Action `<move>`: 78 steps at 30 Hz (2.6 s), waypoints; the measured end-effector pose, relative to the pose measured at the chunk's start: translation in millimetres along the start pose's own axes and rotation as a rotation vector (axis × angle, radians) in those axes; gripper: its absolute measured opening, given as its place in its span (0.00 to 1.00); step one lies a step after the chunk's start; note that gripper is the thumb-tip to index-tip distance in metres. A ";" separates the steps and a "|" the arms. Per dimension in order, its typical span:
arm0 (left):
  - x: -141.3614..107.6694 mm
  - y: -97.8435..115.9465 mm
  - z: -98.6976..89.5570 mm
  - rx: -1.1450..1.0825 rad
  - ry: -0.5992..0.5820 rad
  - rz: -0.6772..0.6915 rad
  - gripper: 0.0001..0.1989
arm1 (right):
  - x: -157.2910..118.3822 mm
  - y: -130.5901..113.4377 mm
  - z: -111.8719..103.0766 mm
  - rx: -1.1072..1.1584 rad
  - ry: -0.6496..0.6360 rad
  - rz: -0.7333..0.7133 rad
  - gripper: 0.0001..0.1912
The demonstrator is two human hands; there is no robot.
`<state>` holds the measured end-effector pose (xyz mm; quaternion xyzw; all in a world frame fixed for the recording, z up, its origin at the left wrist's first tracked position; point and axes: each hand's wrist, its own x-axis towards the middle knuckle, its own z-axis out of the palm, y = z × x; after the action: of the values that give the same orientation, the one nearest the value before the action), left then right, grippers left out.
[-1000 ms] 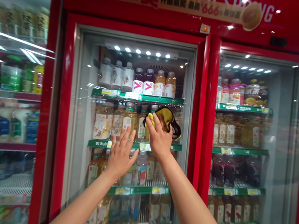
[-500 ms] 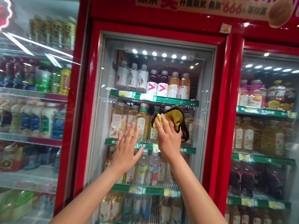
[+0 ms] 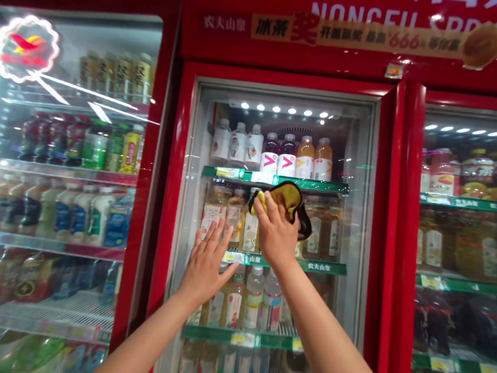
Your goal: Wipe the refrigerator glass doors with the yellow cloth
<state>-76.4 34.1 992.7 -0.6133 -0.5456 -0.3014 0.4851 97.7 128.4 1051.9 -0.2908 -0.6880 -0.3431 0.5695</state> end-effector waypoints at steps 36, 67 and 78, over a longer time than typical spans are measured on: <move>-56.3 -97.8 -18.0 -0.022 -0.008 0.052 0.42 | 23.1 -111.2 20.6 -0.033 -0.057 -0.013 0.28; -99.3 -120.3 -16.0 -0.087 -0.035 0.087 0.43 | 24.0 -150.4 23.4 -0.045 -0.058 0.134 0.28; -115.6 -116.4 -6.6 -0.132 -0.012 0.041 0.41 | -34.6 -165.8 23.2 0.071 -0.287 -0.237 0.28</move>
<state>-213.1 -23.2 922.0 -0.6568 -0.5147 -0.3230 0.4465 -40.7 48.0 991.8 -0.2333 -0.8033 -0.3385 0.4309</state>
